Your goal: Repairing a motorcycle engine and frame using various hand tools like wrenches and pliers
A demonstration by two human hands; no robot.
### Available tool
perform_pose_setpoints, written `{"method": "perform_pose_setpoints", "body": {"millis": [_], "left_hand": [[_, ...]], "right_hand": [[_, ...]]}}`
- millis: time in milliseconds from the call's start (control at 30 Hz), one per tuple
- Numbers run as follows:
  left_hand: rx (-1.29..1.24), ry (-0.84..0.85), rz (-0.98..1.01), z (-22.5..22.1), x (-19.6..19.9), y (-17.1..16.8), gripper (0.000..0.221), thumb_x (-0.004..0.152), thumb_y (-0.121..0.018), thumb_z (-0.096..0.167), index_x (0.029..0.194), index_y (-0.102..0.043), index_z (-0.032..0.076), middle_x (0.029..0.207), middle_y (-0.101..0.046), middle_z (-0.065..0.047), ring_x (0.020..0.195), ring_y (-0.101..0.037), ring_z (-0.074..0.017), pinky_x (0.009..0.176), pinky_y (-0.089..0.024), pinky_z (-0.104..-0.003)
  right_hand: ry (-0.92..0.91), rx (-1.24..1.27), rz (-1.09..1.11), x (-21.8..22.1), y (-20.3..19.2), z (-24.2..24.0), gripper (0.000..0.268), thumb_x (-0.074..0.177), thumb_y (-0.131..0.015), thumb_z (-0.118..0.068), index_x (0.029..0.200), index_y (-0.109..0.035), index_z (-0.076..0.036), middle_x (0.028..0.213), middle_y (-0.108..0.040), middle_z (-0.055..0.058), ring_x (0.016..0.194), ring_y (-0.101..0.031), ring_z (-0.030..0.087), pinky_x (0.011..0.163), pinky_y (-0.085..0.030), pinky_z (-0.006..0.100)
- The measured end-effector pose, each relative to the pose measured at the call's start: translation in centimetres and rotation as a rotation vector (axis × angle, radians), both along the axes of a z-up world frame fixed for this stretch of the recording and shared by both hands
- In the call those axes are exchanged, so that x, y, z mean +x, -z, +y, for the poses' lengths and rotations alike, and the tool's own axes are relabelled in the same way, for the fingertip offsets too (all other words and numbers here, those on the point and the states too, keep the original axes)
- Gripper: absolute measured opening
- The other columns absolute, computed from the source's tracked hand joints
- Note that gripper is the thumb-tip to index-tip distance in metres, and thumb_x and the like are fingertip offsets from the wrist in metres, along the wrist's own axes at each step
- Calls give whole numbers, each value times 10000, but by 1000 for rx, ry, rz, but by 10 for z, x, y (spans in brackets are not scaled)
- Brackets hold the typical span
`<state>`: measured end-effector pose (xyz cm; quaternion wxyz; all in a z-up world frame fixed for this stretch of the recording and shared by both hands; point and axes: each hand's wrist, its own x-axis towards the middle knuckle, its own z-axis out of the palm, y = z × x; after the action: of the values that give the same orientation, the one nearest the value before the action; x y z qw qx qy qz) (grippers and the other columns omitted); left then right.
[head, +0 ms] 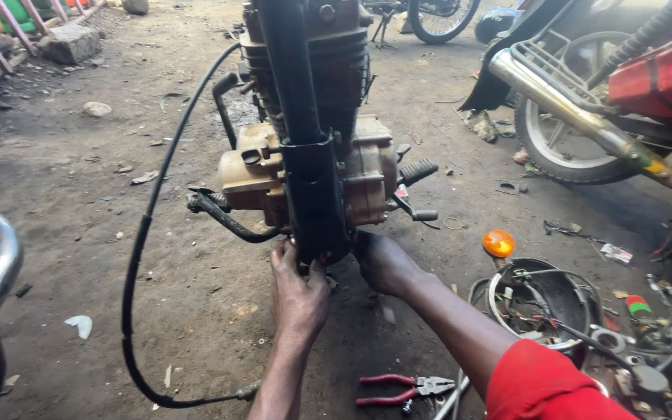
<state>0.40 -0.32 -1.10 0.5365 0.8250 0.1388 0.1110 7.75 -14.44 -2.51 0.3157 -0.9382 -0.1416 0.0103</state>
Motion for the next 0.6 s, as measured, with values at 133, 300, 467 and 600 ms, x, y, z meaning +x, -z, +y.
{"method": "perform_pose_setpoints", "body": {"millis": [133,300,467,600], "left_hand": [[35,37,-35,0,-6,9,565,978,-568,226,1462,-468,-49,1555,-364,-287,1384,-453,-509,1103,-412,-660],[-37,29,4,0,-10,-6,609,969,-612,285,1490,-459,11,1509,-425,-163,1385,-495,-412,1094,-454,-585],[-57,31,-13,3,-2,3,591,945,-628,279,1465,-487,35,1508,-445,-145,1360,-514,-420,1102,-455,-589],[-75,52,-23,2,-2,0,535,934,-622,224,1425,-517,40,1508,-438,-140,1337,-537,-422,1114,-450,-585]], "right_hand": [[-27,374,555,2,6,-40,313,942,-581,-191,1083,-675,73,745,-706,196,517,-664,277,512,-615,403],[272,418,673,-2,-26,-41,238,950,-515,-162,1048,-613,31,629,-629,150,392,-568,171,419,-606,467],[9,185,284,21,36,-48,248,945,-505,-202,1026,-632,-4,722,-680,274,597,-674,408,512,-580,559],[56,32,46,18,40,-33,329,950,-469,-203,1202,-625,-59,979,-719,312,995,-686,538,839,-556,648]]}}
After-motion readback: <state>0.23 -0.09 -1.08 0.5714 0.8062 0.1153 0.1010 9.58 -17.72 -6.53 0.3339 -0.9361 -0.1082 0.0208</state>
